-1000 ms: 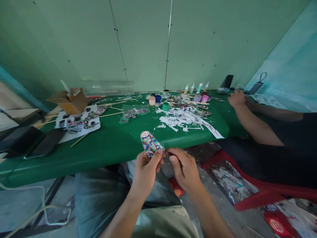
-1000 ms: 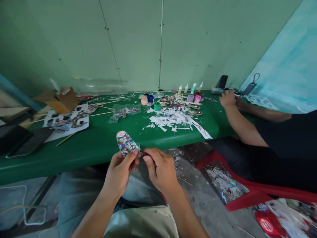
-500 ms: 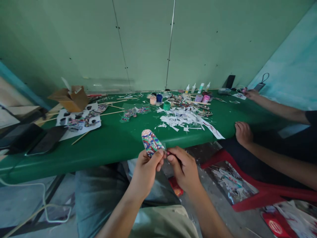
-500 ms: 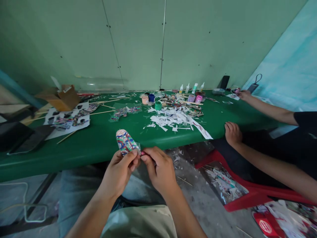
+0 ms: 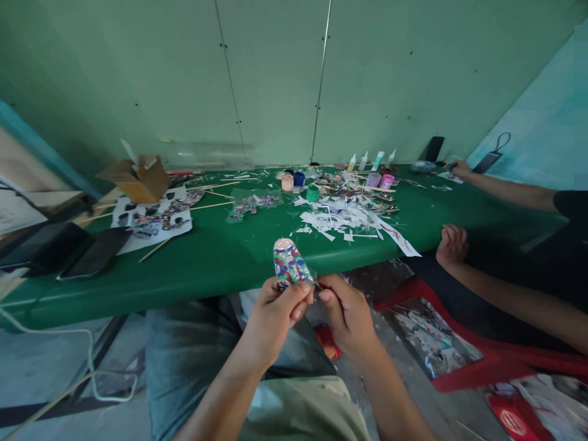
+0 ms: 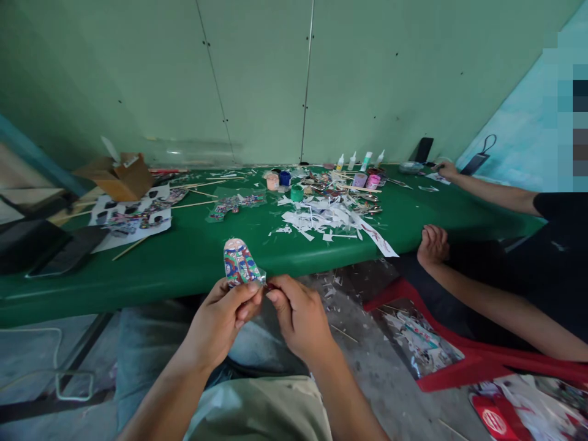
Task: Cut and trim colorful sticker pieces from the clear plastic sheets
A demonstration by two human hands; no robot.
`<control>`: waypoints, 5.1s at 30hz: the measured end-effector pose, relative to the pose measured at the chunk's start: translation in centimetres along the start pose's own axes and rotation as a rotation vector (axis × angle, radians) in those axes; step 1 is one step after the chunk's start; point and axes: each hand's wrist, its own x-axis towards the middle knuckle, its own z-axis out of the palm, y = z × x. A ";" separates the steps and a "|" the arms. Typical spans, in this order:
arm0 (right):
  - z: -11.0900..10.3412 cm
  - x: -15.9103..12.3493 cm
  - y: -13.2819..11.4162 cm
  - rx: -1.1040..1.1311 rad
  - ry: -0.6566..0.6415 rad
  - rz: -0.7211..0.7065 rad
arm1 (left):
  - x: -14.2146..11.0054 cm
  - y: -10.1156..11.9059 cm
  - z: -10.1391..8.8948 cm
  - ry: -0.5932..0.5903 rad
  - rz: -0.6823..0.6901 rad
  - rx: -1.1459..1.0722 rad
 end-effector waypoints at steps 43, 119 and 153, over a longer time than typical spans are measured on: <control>1.5 0.0 -1.1 -0.423 0.139 0.007 | -0.7 1.5 -0.5 -0.281 -0.039 0.126; 1.7 -0.7 -2.1 0.880 -0.074 0.379 | -1.6 1.0 -1.1 -0.056 0.018 0.113; 1.6 -1.0 -1.4 0.697 -0.102 0.334 | -1.3 1.1 0.0 0.022 -0.032 0.120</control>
